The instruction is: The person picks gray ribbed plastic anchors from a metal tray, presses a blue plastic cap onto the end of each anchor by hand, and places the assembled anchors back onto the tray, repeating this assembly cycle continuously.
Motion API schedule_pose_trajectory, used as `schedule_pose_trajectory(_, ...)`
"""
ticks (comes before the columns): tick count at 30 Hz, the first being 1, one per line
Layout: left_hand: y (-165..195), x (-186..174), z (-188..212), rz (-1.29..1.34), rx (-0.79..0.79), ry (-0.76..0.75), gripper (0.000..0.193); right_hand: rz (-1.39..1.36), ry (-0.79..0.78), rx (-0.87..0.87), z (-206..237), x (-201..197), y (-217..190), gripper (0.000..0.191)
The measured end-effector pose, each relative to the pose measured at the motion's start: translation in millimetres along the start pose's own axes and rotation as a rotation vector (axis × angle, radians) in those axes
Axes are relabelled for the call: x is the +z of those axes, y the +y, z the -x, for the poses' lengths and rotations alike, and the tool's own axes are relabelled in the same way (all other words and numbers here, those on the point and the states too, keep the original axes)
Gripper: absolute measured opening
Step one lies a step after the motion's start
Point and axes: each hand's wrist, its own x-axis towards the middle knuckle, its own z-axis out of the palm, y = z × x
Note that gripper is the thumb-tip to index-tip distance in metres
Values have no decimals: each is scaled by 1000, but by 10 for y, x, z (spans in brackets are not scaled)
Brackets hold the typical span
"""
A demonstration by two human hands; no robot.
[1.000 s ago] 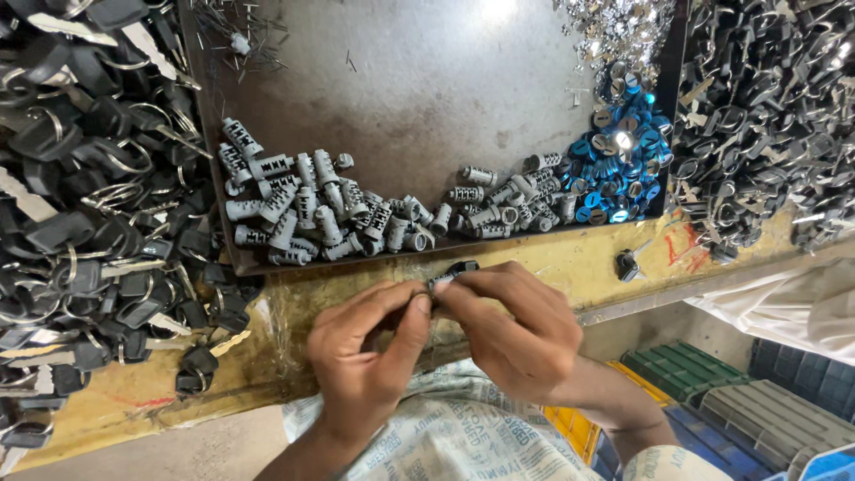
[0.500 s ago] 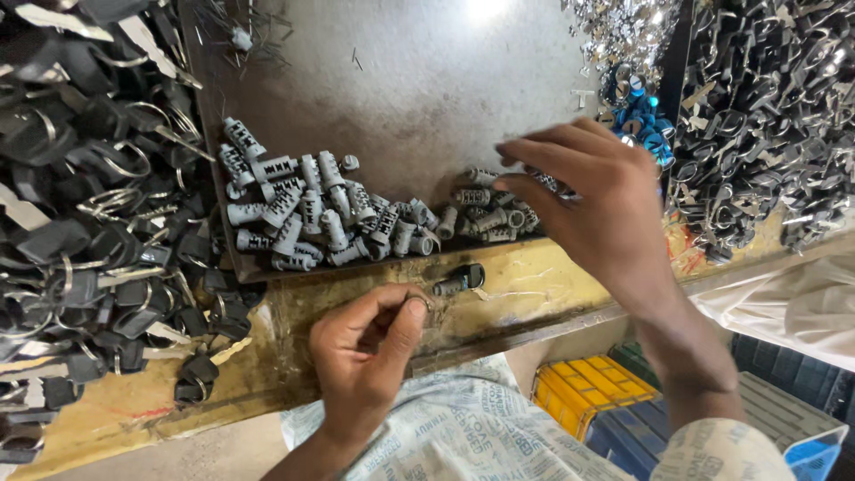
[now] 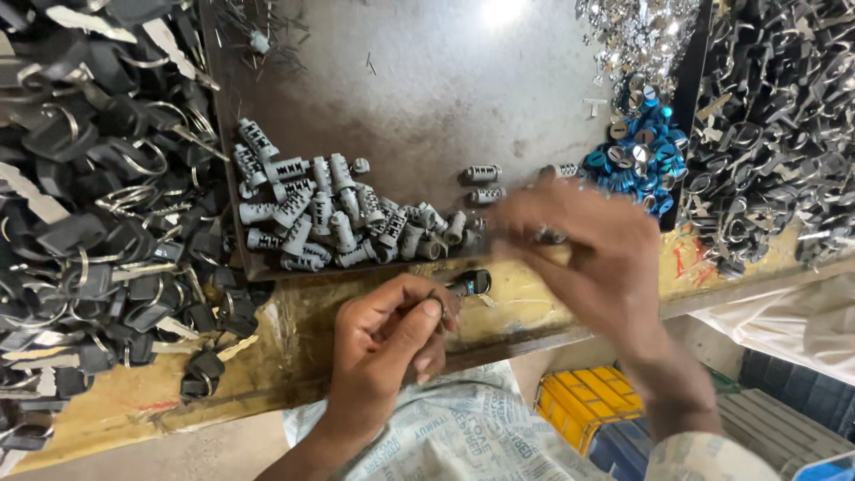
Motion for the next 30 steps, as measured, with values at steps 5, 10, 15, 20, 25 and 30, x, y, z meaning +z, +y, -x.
schedule_pose_trajectory(5,42,19,-6,143,-59,-68,19,-742,21,146,650,277,119,25)
schedule_pose_trajectory(10,83,-2,-38,-55,-109,-60,23,-714,80,127,697,319,99,28)
schedule_pose_trajectory(15,132,71,-38,-409,-25,83,17,-470,26,211,636,303,60,38)
schedule_pose_trajectory(20,253,190,8,-744,190,138,11,-527,52,156,636,390,83,36)
schedule_pose_trajectory(25,319,268,39,-914,333,147,10,-422,77,115,625,388,24,37)
schedule_pose_trajectory(30,225,272,77,-1108,482,185,8,-312,100,30,613,386,-50,37)
